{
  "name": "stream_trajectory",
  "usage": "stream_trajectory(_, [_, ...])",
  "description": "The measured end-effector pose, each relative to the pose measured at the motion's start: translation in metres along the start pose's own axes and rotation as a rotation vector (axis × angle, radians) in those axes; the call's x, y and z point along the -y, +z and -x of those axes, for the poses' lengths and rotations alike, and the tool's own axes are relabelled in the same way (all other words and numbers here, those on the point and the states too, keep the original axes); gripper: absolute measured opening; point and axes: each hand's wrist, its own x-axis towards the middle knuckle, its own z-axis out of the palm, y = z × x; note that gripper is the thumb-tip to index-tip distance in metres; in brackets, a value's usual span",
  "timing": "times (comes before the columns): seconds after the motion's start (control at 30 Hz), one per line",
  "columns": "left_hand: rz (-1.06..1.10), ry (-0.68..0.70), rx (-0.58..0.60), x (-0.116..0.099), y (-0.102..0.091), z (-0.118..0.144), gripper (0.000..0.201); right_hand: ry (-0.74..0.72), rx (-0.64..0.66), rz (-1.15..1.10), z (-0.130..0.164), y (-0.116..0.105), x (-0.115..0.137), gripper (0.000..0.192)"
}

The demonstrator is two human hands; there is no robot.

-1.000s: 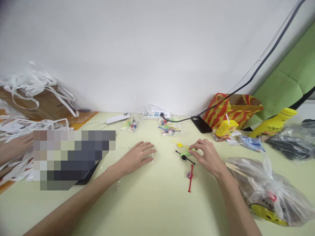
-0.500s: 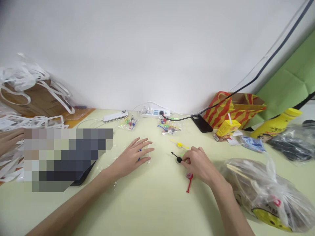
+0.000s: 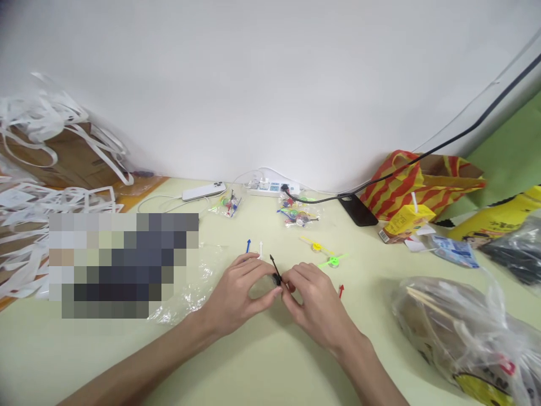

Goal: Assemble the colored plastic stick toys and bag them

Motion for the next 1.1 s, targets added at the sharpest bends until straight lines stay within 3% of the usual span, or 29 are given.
stream_trajectory(0.13, [0.077, -0.038, -0.017, 0.004, 0.001, -0.002, 0.004, -0.059, -0.039, 0.049, 0.001, 0.002, 0.003, 0.02])
stream_trajectory(0.3, [0.196, -0.081, 0.083, 0.009, -0.002, -0.003, 0.006, -0.122, -0.059, 0.101, 0.001, 0.004, 0.003, 0.022])
stream_trajectory(0.57, [0.26, -0.149, 0.159, 0.006, -0.006, -0.006, 0.017, -0.154, 0.015, 0.074, -0.001, -0.012, 0.004, 0.022])
stream_trajectory(0.73, [0.289, -0.147, 0.141, 0.007, -0.001, -0.005, 0.014, -0.16, 0.05, 0.047, -0.002, -0.018, 0.003, 0.021])
stream_trajectory(0.9, [0.268, -0.182, 0.065, 0.0, 0.002, -0.007, 0.01, -0.17, -0.073, 0.139, -0.001, -0.01, 0.001, 0.024])
stream_trajectory(1.1, [0.269, -0.254, 0.054, -0.008, 0.003, -0.009, 0.007, -0.212, -0.196, 0.276, 0.0, 0.006, 0.0, 0.027])
